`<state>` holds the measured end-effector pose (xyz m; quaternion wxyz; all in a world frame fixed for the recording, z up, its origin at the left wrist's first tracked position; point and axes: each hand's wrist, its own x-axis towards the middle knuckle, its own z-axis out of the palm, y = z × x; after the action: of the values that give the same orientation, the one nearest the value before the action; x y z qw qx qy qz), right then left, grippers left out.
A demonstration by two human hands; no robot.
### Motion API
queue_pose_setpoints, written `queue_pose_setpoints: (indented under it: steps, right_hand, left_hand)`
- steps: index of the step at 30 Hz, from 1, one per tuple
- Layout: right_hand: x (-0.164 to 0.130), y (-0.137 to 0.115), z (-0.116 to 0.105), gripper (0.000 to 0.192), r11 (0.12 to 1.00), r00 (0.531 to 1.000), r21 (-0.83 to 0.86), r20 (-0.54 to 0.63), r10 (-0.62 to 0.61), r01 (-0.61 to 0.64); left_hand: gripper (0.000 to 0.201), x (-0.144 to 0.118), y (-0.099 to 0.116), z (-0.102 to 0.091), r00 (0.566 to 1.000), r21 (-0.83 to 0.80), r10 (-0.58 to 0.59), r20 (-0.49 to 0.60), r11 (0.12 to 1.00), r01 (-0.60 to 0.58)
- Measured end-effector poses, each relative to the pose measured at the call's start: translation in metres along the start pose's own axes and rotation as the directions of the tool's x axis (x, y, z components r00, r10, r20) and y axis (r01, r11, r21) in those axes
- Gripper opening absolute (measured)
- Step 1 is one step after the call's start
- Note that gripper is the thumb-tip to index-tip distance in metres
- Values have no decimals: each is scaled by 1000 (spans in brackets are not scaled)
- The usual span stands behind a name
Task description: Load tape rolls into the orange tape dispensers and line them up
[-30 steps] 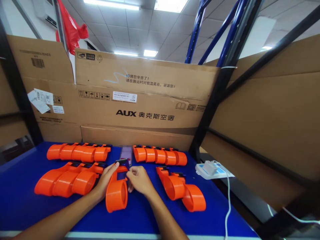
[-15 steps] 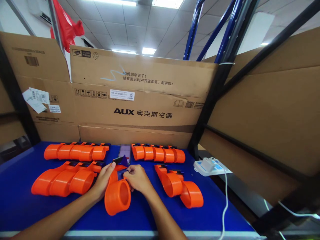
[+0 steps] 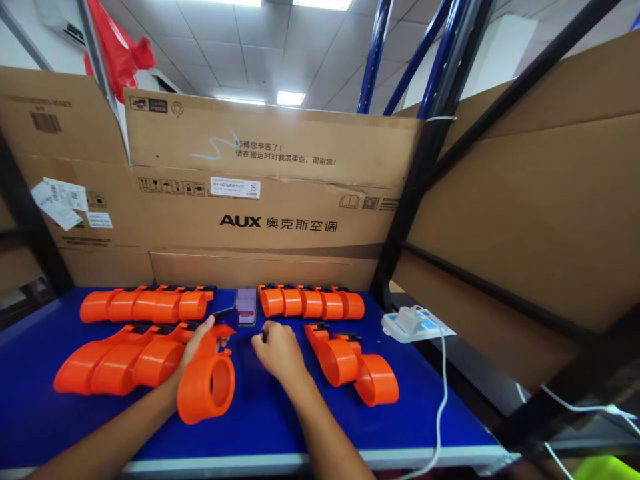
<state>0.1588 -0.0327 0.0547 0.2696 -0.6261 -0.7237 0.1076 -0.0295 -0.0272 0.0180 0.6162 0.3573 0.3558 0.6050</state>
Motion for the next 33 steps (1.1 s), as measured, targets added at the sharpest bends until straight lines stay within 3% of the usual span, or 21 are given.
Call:
queue_pose_setpoints:
  steps: [5, 8, 13, 26, 30, 33]
  right_hand:
    - [-1, 5, -11, 16, 956, 994, -273, -39, 97, -104]
    - [-3, 8, -13, 20, 946, 996, -311, -9, 93, -91]
    - [-4, 11, -14, 26, 949, 993, -312, 84, 83, -53]
    - [-8, -1, -12, 23, 962, 979, -269, 205, 4, 52]
    - [-8, 1, -15, 19, 982, 989, -161, 124, -79, 98]
    - [-8, 2, -16, 29, 958, 960, 72, 12, -279, 278]
  left_hand:
    - [39, -1, -5, 2, 989, 245, 114, 98, 960, -135]
    - [38, -1, -9, 2, 982, 319, 96, 163, 937, -145]
    - [38, 2, -12, 1, 980, 301, 82, 183, 944, -136]
    - [43, -2, -6, 8, 994, 100, 15, 109, 995, -26]
    - [41, -1, -7, 6, 995, 97, 43, 89, 994, -52]
    - [41, -2, -7, 7, 993, 108, 58, 102, 992, -69]
